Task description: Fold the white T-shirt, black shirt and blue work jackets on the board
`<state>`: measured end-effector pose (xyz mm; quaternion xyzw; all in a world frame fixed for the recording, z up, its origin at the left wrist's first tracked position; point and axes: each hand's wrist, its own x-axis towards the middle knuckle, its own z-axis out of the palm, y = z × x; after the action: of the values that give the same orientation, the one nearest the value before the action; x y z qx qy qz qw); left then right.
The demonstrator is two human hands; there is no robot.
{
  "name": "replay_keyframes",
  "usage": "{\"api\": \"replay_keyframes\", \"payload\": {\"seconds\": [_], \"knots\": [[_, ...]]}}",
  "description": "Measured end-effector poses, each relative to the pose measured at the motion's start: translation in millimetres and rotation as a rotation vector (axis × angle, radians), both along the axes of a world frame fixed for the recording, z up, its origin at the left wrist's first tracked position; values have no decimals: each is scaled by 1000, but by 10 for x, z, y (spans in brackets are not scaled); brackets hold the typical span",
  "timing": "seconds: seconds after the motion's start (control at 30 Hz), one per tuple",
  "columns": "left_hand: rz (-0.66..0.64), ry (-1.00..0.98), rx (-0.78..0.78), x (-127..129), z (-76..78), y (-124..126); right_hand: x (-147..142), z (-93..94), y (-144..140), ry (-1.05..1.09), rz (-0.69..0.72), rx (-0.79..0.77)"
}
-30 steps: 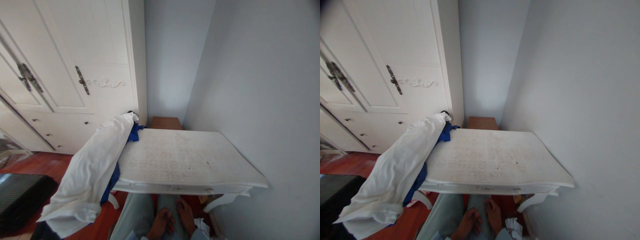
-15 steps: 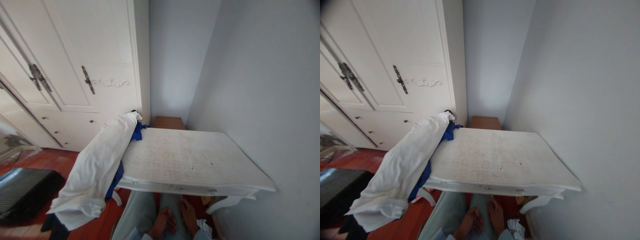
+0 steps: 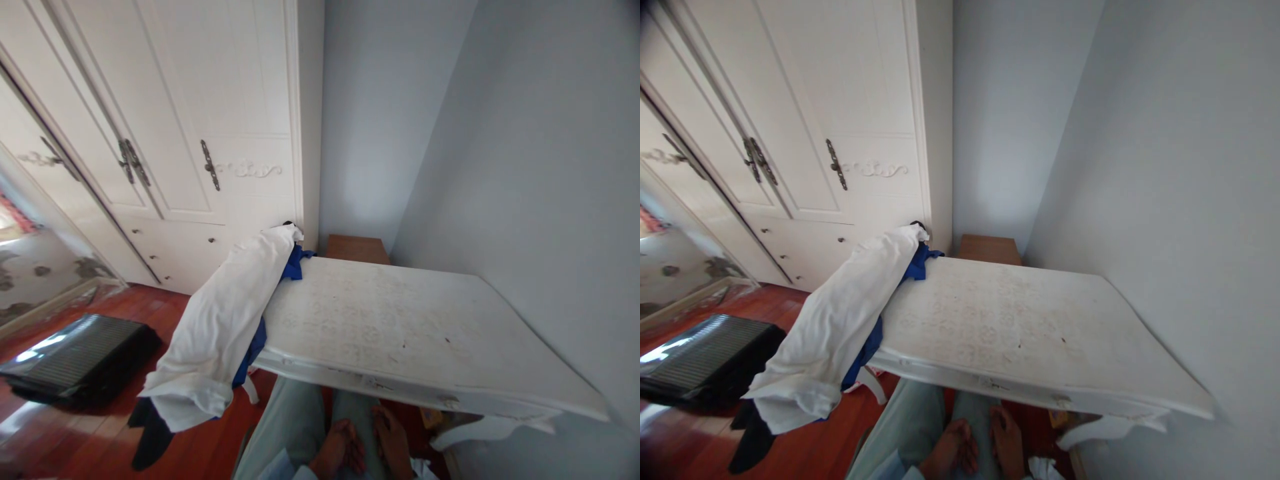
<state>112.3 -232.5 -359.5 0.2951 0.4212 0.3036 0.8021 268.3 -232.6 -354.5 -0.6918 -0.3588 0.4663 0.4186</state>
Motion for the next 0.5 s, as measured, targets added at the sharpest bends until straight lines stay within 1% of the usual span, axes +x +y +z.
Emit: {"api": "replay_keyframes", "payload": {"seconds": [0.2, 0.4, 0.43, 0.5], "knots": [[13, -21, -5, 0, 13, 3, 17, -16, 12, -17, 29, 17], [25, -20, -31, -1, -1, 8, 7, 33, 5, -6, 14, -10], [32, -30, -40, -3, -3, 9, 3, 40, 5, -4, 17, -12], [44, -68, -115, -5, -9, 11, 1, 44, 11, -4, 24, -17]]}}
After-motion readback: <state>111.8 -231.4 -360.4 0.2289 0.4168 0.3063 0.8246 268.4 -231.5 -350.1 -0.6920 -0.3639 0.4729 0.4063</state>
